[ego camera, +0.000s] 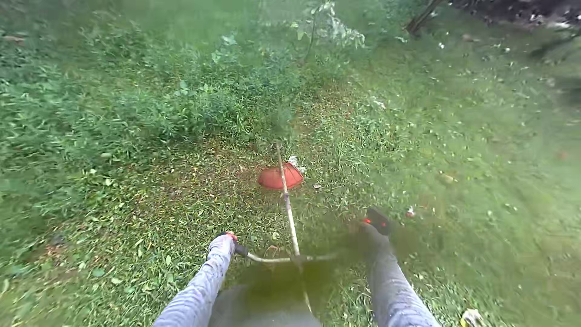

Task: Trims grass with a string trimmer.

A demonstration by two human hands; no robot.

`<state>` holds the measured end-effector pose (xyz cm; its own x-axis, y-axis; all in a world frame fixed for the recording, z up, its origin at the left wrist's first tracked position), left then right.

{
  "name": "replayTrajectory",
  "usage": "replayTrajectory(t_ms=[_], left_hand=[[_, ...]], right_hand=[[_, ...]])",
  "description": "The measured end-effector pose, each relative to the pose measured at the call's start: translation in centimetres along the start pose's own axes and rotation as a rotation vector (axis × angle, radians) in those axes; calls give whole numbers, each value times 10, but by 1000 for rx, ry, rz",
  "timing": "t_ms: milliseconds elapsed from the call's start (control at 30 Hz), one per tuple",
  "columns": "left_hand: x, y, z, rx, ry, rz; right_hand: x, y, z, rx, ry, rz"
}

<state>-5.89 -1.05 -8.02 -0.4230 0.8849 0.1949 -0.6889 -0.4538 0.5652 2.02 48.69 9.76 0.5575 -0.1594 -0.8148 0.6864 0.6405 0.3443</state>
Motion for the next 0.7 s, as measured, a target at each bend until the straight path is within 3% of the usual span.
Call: replayTrajectory(t_ms=[133,233,333,467,600,700], left_hand=[[97,-5,1,-28,-75,-176],[127,-2,4,-2,-46,-105],[141,1,10,-44,-40,-217],[119,11,22,3,99,-128],[85,5,17,7,137,-135],[59,2,15,18,153,-87]], right_hand=[[4,52,-56,46,-104,103],[0,57,-87,9,-176,232],[15,65,-122,14,-128,178],[-2,33,-128,-47,-140,48],[-19,-12,-138,-140,-93,170],[-50,-44,-101,-232,-108,295]])
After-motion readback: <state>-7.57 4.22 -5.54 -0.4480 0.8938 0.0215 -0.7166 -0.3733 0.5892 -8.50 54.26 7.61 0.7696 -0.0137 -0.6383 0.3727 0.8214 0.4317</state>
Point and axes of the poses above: each hand's wrist, its own z-axis away from the middle knuckle, its own y-axis out of the back of the hand, x = y × z, the point moved 10 cm from there along -z, towards the middle knuckle
